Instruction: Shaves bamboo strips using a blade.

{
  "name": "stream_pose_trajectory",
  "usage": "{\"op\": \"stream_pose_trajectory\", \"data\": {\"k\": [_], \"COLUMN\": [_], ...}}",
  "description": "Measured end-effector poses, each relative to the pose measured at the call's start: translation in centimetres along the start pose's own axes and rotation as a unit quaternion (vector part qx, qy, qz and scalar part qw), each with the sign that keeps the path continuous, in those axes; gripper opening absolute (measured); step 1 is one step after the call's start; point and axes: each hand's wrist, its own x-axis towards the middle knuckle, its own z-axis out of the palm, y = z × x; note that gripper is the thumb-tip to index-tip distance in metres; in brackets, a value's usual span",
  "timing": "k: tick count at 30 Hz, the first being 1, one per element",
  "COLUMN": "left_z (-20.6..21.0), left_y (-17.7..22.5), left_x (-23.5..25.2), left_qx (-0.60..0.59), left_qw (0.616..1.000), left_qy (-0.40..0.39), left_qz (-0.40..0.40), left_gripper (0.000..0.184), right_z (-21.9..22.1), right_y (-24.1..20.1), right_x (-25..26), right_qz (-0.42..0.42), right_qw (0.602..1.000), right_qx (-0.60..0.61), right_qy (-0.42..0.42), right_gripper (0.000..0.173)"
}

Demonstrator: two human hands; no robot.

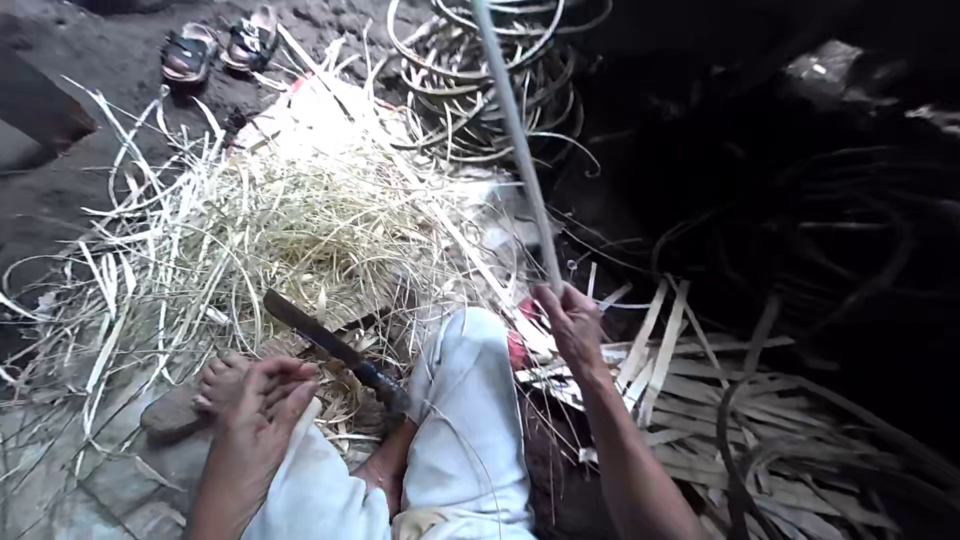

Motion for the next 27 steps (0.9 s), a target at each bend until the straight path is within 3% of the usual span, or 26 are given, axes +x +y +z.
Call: {"op": "stream_pose_trajectory", "data": {"k": [4,9,17,27], "left_z": [0.5,0.7,0.3,0.2], "left_y": [0.4,0.7,0.2,0.2], "left_x": [0.0,-0.1,-0.7,-0.8], "left_qx": [-0.003,-0.003,-0.018,-0.013], "left_qw": [1.000,1.000,0.999,0.997], "left_qy": [0.007,0.004,0.016,0.009], "left_qz": [-0.015,-0.022,-0.049,-0.072], "left_gripper": [0.033,0.028,0.026,0.027], "right_z": [-0.7,0.4,2.6,3.1], "right_y": [1.3,2.4,6.6,5.8], "right_x": [0.6,-0.2,1.3,2.0], "right_qz": [0.052,0.107,0.118,0.171], "right_qw": [0.996,0.991,0.975,0.940], "right_qx": [-0.071,-0.074,-0.141,-0.230], "right_qy": [0.022,-0.026,-0.128,-0.184], "right_gripper": [0.045,0.044,0.039,0.052]}}
